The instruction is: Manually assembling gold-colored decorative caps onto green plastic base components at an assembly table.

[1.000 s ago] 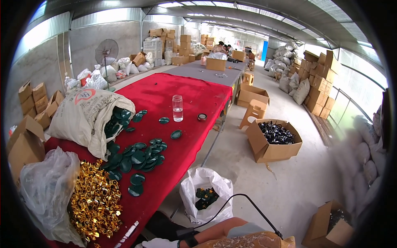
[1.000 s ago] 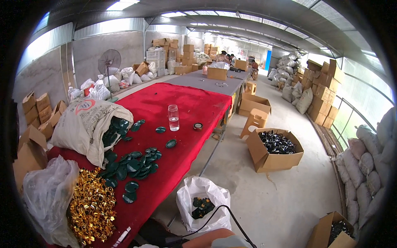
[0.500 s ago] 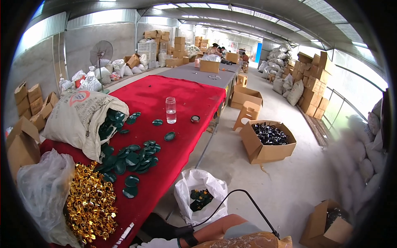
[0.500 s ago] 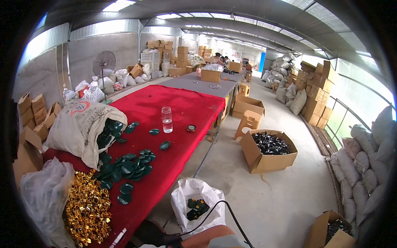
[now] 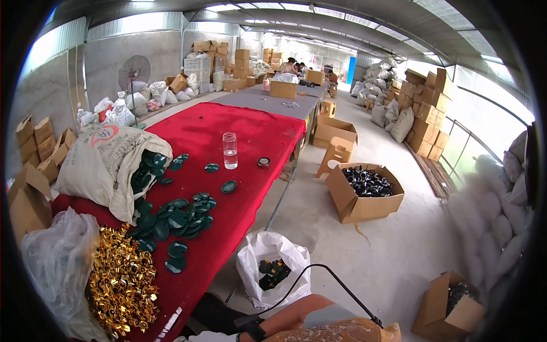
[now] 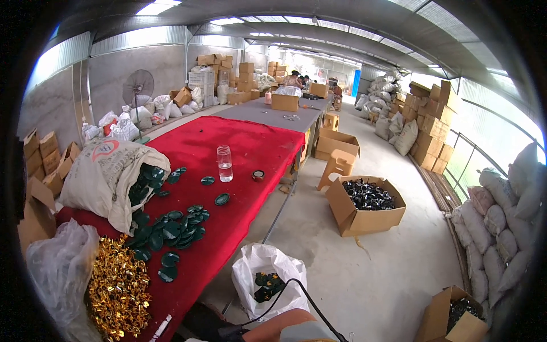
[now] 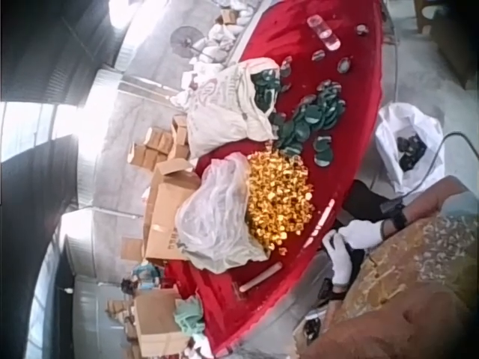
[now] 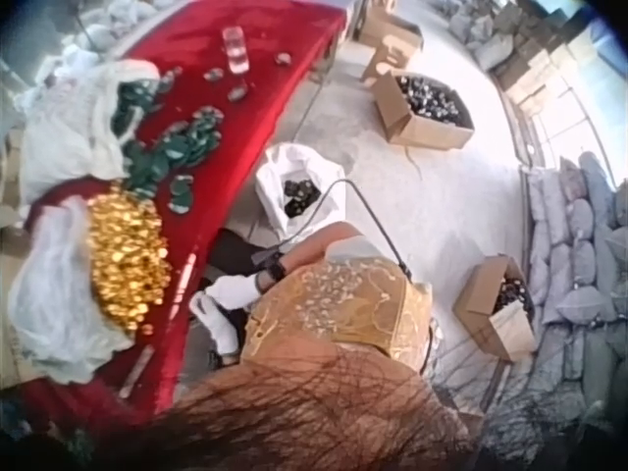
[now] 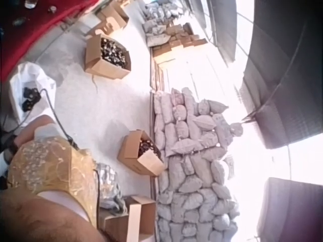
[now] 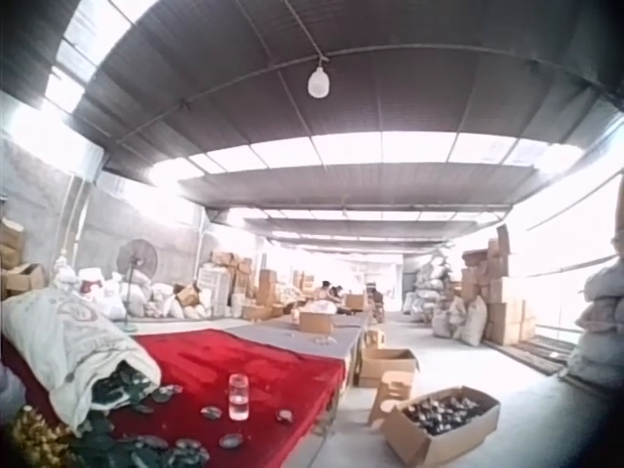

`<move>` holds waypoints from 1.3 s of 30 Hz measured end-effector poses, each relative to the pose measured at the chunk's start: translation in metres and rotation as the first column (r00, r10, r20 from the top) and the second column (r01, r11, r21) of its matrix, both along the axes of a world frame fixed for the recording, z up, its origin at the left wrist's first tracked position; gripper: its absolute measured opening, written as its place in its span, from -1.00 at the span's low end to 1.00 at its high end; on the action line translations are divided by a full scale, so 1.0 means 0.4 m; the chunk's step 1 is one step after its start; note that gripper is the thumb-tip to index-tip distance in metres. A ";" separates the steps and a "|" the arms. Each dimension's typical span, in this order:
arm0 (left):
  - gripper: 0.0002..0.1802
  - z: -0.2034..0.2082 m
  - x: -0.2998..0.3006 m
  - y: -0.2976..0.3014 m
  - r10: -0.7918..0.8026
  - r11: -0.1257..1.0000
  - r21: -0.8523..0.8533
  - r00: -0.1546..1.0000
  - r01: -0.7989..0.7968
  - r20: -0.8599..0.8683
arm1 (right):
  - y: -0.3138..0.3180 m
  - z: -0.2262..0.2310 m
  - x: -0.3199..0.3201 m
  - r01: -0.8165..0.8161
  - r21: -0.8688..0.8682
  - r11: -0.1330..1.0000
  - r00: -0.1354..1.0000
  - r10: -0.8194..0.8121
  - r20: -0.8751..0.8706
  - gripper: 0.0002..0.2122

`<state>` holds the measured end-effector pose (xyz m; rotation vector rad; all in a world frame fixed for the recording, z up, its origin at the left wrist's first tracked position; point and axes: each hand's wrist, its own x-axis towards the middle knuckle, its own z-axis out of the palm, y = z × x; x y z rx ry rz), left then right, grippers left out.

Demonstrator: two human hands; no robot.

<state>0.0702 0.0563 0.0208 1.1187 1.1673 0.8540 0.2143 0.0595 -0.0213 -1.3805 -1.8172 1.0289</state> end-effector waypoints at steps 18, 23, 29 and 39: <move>-0.65 0.011 -0.009 -0.014 -0.106 0.977 0.154 0.966 0.144 -0.234 | 0.000 0.005 0.025 -0.186 -0.462 0.867 0.905 -0.031 -0.424 -0.78; -0.58 -0.109 -0.044 0.007 -0.154 0.962 0.208 0.981 0.176 -0.116 | 0.021 -0.102 0.008 -0.195 0.255 0.947 0.952 0.119 0.283 -0.87; -0.65 -0.170 -0.087 0.065 0.210 0.645 -0.675 0.765 0.359 0.608 | 0.019 -0.076 0.058 -0.466 0.372 0.803 0.849 0.287 0.444 -0.82; -0.56 -0.040 -0.025 0.038 -0.094 0.987 0.126 0.993 0.102 -0.067 | 0.104 -0.057 0.017 -0.323 -0.536 0.780 0.924 0.137 -0.358 -0.79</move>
